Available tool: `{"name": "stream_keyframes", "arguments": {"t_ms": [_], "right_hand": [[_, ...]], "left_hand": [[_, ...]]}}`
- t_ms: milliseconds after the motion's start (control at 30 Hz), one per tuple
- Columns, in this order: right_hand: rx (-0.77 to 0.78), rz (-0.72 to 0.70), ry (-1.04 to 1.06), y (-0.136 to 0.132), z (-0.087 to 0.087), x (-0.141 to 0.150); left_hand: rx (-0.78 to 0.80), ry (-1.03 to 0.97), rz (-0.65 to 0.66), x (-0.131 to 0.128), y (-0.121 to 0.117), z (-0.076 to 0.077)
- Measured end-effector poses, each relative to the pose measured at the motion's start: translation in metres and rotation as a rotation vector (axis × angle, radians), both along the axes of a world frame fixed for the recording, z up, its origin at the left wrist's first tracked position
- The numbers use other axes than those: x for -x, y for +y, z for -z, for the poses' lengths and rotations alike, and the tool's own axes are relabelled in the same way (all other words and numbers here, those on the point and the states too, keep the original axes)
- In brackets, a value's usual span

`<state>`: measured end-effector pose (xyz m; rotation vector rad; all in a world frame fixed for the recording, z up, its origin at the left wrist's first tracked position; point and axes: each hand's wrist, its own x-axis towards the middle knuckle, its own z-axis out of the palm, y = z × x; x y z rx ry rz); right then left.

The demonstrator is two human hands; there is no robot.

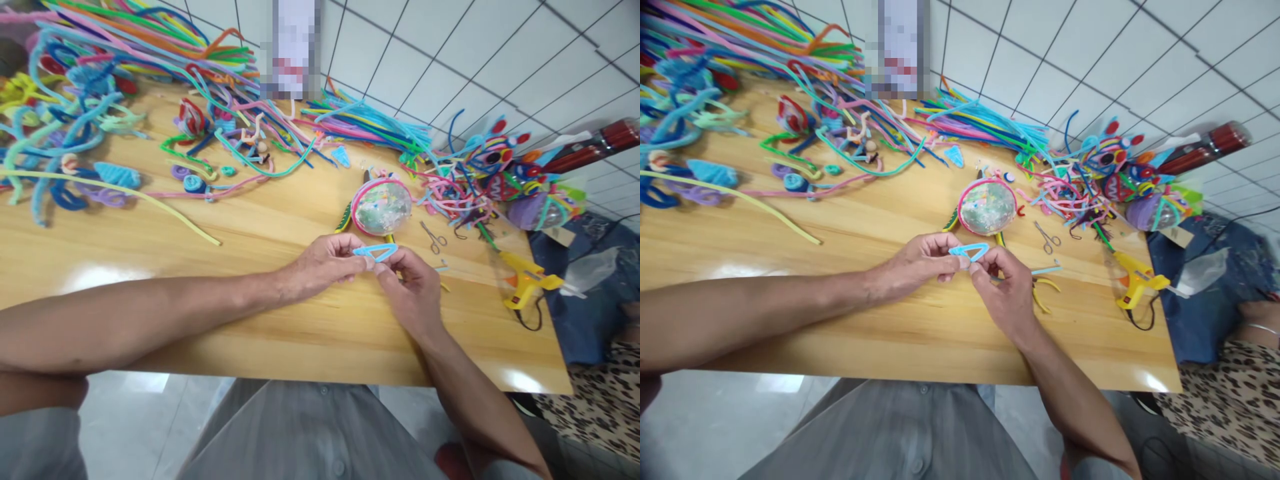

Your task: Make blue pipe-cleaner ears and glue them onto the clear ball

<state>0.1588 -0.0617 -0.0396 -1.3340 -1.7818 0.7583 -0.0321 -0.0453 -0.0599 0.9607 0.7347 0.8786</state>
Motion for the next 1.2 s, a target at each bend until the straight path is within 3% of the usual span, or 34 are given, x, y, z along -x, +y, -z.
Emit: {"name": "stream_keyframes", "arguments": {"t_ms": [467, 633, 900, 1033, 1200], "right_hand": [[-0.062, -0.009, -0.061, 0.002, -0.006, -0.013], [-0.302, -0.079, -0.179, 0.001, -0.006, -0.012], [-0.769, -0.149, -0.593, 0.002, -0.007, -0.016], [-0.862, -0.194, -0.647, 0.005, -0.006, -0.017], [-0.872, -0.222, -0.617, 0.006, -0.003, -0.019]], "left_hand": [[0.136, -0.102, -0.019, 0.001, 0.004, -0.007], [0.222, -0.133, 0.014, 0.001, 0.004, -0.007], [0.280, -0.145, 0.039, 0.001, 0.002, -0.008], [0.319, -0.163, 0.058, -0.001, 0.002, -0.009], [0.337, -0.188, 0.064, -0.002, 0.000, -0.008]]}}
